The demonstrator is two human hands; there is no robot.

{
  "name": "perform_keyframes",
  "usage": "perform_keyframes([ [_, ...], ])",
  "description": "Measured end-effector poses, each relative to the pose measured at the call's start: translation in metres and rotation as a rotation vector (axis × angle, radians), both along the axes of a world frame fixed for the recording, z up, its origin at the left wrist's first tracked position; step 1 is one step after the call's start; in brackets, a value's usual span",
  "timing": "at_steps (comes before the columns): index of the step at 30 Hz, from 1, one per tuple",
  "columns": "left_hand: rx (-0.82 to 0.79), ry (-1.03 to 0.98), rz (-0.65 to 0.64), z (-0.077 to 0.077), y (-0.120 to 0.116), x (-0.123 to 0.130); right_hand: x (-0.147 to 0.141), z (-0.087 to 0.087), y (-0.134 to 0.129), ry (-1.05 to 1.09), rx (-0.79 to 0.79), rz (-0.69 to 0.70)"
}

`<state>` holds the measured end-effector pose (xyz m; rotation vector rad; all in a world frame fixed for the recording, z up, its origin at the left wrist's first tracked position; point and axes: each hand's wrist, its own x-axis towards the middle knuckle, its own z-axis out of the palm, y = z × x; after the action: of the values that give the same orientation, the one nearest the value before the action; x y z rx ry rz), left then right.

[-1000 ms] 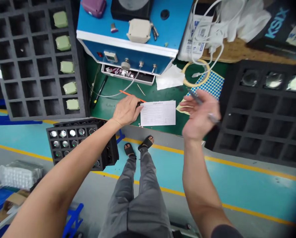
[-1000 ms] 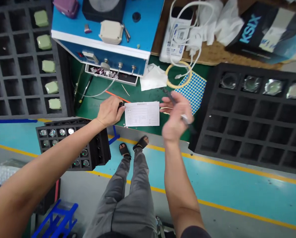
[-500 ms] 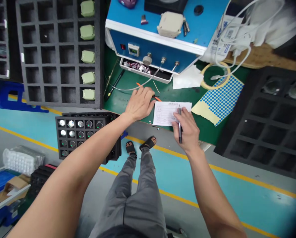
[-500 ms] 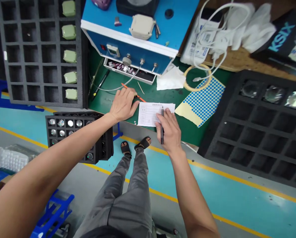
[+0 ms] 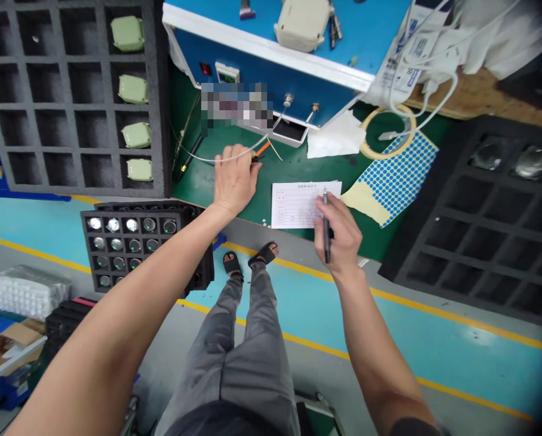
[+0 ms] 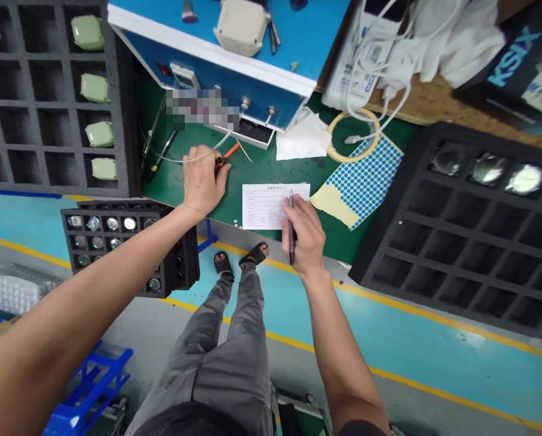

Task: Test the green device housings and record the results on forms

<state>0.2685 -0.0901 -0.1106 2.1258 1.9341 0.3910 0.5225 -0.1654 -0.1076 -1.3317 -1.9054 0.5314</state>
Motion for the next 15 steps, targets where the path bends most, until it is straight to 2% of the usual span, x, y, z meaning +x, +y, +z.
perform_keyframes([
  [2, -0.025, -0.012, -0.071, 0.003, -0.002, 0.0, -0.006, 0.007, 0.003, 0.135, -0.019, -0.118],
  [4, -0.08, -0.032, -0.209, 0.006, -0.004, 0.001, -0.016, 0.011, 0.01, 0.276, -0.083, -0.212],
  [7, -0.149, -0.067, -0.343, 0.009, -0.005, 0.002, -0.031, 0.005, 0.024, 0.405, -0.218, -0.259],
  [12, -0.167, -0.103, -0.324, 0.008, -0.002, 0.004, -0.039, -0.015, 0.042, 0.456, -0.292, -0.241],
  [15, -0.176, -0.123, -0.292, 0.008, -0.002, 0.005, -0.035, -0.013, 0.045, 0.427, -0.309, -0.172],
])
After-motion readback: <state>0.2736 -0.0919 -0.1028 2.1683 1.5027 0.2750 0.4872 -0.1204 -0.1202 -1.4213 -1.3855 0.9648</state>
